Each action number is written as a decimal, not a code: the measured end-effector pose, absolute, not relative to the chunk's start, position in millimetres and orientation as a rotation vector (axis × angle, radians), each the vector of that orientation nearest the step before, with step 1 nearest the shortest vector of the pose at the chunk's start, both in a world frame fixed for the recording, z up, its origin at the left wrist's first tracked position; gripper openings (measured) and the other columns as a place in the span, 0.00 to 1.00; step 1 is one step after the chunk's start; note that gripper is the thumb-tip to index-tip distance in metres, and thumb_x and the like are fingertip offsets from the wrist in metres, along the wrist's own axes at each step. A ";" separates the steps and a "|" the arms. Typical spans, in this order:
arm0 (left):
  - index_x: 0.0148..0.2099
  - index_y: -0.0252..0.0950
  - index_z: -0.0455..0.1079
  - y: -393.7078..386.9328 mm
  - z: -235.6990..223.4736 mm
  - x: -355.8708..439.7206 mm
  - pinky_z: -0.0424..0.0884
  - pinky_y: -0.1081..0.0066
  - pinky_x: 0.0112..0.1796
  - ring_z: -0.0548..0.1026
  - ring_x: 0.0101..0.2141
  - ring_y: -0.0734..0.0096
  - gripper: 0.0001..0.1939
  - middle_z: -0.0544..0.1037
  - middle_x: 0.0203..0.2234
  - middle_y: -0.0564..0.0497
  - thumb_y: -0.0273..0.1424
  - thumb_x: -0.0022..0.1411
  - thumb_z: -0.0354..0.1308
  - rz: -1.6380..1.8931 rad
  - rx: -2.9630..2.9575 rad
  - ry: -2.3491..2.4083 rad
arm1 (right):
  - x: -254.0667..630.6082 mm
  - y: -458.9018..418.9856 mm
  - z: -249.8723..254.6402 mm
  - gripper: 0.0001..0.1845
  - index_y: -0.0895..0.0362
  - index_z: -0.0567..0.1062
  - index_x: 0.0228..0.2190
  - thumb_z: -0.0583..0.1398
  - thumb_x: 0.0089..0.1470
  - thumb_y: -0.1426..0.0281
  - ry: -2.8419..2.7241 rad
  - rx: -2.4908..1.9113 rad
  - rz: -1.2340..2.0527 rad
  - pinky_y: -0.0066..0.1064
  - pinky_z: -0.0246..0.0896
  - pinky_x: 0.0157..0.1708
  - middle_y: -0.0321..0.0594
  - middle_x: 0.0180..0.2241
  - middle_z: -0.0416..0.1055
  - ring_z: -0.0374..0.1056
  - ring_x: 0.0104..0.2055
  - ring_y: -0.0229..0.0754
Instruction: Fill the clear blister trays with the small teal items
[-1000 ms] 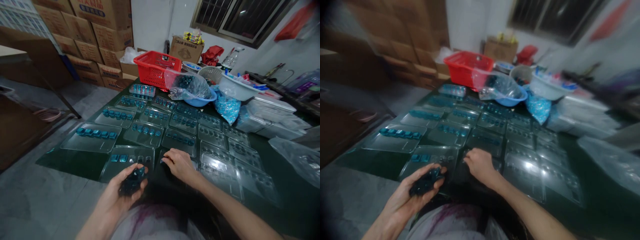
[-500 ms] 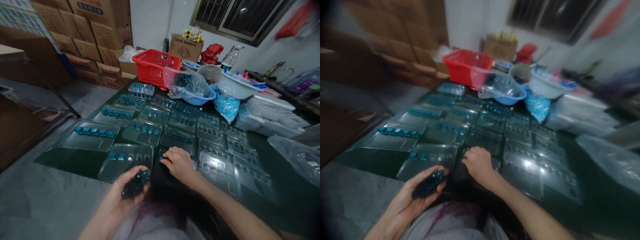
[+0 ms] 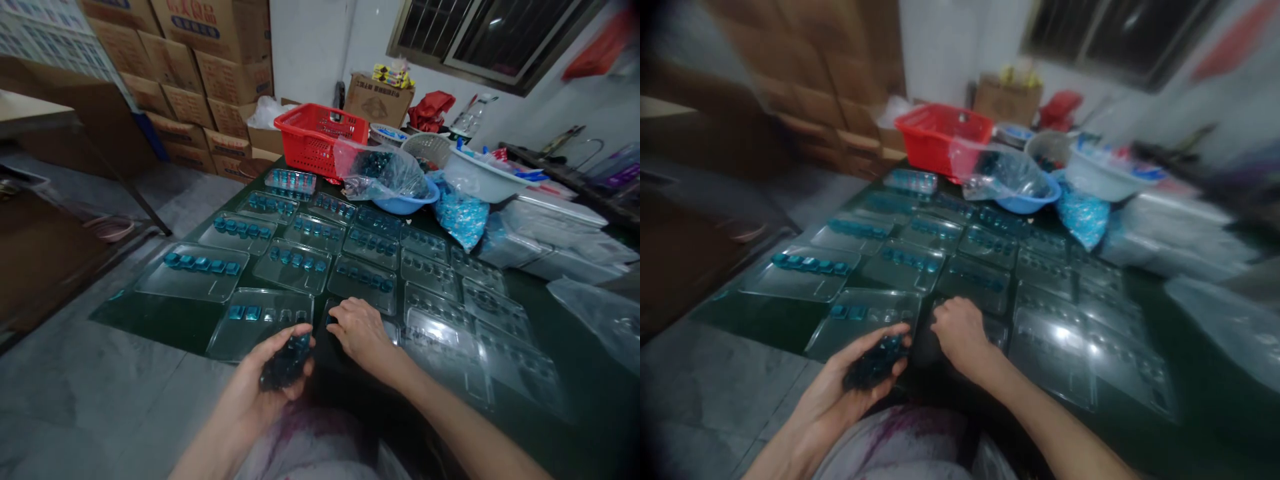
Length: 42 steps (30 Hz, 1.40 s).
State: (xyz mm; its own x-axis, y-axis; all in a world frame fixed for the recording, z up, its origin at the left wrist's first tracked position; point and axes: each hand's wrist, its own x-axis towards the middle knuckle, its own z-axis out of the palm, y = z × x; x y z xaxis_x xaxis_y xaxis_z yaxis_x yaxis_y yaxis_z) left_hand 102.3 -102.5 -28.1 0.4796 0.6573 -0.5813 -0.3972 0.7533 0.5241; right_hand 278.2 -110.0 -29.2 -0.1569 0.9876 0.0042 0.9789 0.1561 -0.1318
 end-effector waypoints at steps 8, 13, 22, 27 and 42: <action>0.41 0.33 0.69 -105.1 -33.9 102.8 0.59 0.76 0.17 0.70 0.24 0.70 0.13 0.73 0.30 0.46 0.31 0.52 0.54 0.681 0.394 0.832 | 260.6 -129.3 1.3 0.07 0.52 0.70 0.33 0.53 0.52 0.66 -2.056 -1.737 0.394 0.25 0.51 0.31 0.32 0.26 0.68 0.62 0.29 0.34; 0.41 0.33 0.68 -109.0 -35.2 112.5 0.59 0.76 0.17 0.69 0.21 0.72 0.13 0.73 0.23 0.49 0.32 0.52 0.54 0.730 0.489 0.886 | 247.0 -134.5 -7.9 0.10 0.55 0.68 0.21 0.55 0.50 0.66 -1.956 -1.813 0.515 0.24 0.49 0.27 0.31 0.23 0.68 0.61 0.26 0.32; 0.44 0.34 0.68 -117.7 -36.8 126.0 0.60 0.75 0.16 0.66 0.17 0.75 0.18 0.72 0.21 0.52 0.33 0.49 0.57 0.791 0.518 0.944 | 240.9 -132.2 -17.8 0.08 0.55 0.69 0.22 0.52 0.50 0.72 -1.992 -1.925 0.290 0.27 0.47 0.26 0.34 0.24 0.70 0.63 0.26 0.35; 0.47 0.36 0.66 -121.9 -36.5 128.6 0.60 0.75 0.16 0.66 0.17 0.76 0.21 0.74 0.25 0.50 0.35 0.49 0.56 0.802 0.565 0.953 | 241.0 -132.3 -17.7 0.10 0.55 0.70 0.25 0.50 0.50 0.73 -2.007 -1.917 0.271 0.28 0.47 0.26 0.36 0.24 0.70 0.63 0.27 0.38; 0.48 0.34 0.66 -126.6 -37.5 134.7 0.64 0.74 0.22 0.71 0.24 0.69 0.25 0.76 0.25 0.48 0.32 0.45 0.59 0.909 0.690 1.065 | 259.4 -124.1 -19.9 0.07 0.57 0.71 0.22 0.55 0.47 0.70 -1.622 -1.798 0.838 0.21 0.53 0.23 0.32 0.20 0.70 0.63 0.22 0.32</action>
